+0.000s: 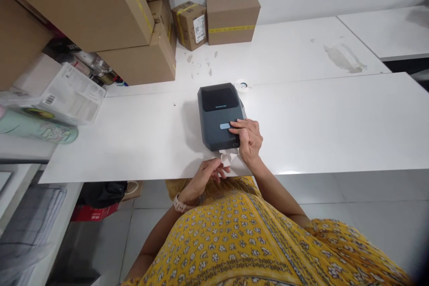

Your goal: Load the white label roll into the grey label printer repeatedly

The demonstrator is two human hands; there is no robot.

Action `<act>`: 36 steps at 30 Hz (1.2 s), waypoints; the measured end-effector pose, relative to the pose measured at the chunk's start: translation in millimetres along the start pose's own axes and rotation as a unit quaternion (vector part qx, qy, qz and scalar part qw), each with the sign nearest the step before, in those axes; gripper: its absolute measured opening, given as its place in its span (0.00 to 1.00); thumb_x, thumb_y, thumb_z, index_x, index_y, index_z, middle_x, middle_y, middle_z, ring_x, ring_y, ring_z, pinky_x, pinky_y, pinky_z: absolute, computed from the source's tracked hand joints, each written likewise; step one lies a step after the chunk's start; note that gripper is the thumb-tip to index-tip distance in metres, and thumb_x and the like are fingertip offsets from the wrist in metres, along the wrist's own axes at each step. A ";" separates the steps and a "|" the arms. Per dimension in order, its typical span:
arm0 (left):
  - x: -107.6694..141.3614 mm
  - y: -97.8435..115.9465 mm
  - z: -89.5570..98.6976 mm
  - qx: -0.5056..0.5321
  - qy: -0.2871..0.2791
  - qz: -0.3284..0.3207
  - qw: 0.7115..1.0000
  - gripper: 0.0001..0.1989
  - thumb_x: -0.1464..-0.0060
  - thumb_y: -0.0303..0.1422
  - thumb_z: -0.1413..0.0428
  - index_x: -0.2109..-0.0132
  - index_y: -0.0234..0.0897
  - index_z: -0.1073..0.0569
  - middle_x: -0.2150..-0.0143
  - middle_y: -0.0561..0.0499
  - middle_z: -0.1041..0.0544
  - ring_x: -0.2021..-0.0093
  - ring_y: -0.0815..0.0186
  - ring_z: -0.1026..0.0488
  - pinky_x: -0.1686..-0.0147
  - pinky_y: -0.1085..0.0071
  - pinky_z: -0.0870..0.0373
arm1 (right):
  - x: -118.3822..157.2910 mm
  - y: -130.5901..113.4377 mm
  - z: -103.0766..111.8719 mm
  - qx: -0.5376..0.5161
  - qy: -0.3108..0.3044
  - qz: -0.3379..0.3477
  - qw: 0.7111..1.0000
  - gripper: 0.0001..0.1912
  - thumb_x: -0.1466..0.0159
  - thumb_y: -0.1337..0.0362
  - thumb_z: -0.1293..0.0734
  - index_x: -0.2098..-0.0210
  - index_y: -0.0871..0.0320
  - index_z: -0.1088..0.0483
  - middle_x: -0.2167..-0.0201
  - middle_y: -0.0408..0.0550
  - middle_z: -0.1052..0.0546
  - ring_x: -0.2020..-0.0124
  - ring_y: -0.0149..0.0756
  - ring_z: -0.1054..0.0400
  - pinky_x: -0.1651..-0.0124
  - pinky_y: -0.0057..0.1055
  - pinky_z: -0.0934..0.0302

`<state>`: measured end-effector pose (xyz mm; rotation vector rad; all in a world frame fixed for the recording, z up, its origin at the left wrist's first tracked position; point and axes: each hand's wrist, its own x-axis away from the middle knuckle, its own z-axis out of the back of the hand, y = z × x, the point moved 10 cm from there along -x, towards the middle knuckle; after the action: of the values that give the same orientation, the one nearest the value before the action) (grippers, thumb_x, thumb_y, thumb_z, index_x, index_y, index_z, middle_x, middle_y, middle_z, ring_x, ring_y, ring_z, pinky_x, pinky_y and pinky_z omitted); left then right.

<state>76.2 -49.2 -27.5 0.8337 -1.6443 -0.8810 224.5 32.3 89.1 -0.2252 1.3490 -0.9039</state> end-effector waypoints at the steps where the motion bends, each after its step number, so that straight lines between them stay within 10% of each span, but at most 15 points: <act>1: -3.8 1.4 -13.9 0.023 -0.042 0.015 0.999 0.29 0.42 0.59 0.43 0.61 0.34 0.21 0.62 0.42 0.18 0.67 0.63 0.23 0.72 0.70 0.30 | 0.3 0.8 -0.1 0.000 0.008 -0.005 1.000 0.25 0.24 0.63 0.45 0.66 0.49 0.18 0.60 0.45 0.14 0.52 0.43 0.20 0.43 0.52 0.32; 9: -30.3 21.2 -50.6 0.097 -0.063 -0.003 0.993 0.20 0.43 0.50 0.41 0.70 0.37 0.27 0.72 0.48 0.22 0.72 0.66 0.26 0.67 0.68 0.28 | 1.0 2.5 -0.2 -0.015 -0.021 -0.025 0.999 0.23 0.24 0.63 0.44 0.64 0.49 0.18 0.57 0.44 0.14 0.49 0.43 0.21 0.39 0.54 0.35; 20: -28.0 28.6 -36.4 -0.084 -0.088 -0.055 0.991 0.24 0.38 0.54 0.45 0.67 0.36 0.23 0.65 0.44 0.17 0.61 0.59 0.22 0.53 0.62 0.25 | -26.7 -38.2 -13.7 0.144 -0.150 0.118 0.971 0.10 0.26 0.62 0.35 0.60 0.50 0.21 0.51 0.42 0.15 0.46 0.41 0.25 0.30 0.50 0.49; 27: -1.1 34.9 26.3 -0.189 -0.049 -0.060 0.979 0.17 0.37 0.49 0.42 0.58 0.40 0.20 0.60 0.47 0.18 0.58 0.60 0.23 0.56 0.65 0.27 | -28.5 -47.5 -26.1 0.185 -0.213 0.149 0.948 0.07 0.27 0.61 0.33 0.63 0.50 0.25 0.46 0.43 0.16 0.36 0.46 0.30 0.25 0.56 0.57; 32: 6.9 67.4 83.6 -0.165 0.124 -0.122 0.971 0.17 0.36 0.48 0.42 0.65 0.39 0.23 0.67 0.49 0.20 0.64 0.63 0.24 0.58 0.67 0.27 | -27.8 -27.0 -38.8 0.127 -0.239 0.085 0.959 0.13 0.26 0.62 0.36 0.68 0.52 0.30 0.41 0.41 0.19 0.31 0.47 0.34 0.23 0.61 0.62; 36: 11.2 90.6 89.5 -0.142 0.231 -0.214 0.939 0.18 0.36 0.48 0.42 0.48 0.42 0.22 0.45 0.44 0.19 0.45 0.57 0.23 0.45 0.60 0.25 | -19.9 -6.4 -30.4 0.067 -0.249 0.003 0.966 0.11 0.24 0.59 0.39 0.60 0.49 0.26 0.37 0.42 0.22 0.28 0.44 0.37 0.23 0.61 0.62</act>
<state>-21.7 -2.0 39.8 1.1140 -0.9137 -1.0904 195.3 52.1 100.0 -0.3201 0.8205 -0.8581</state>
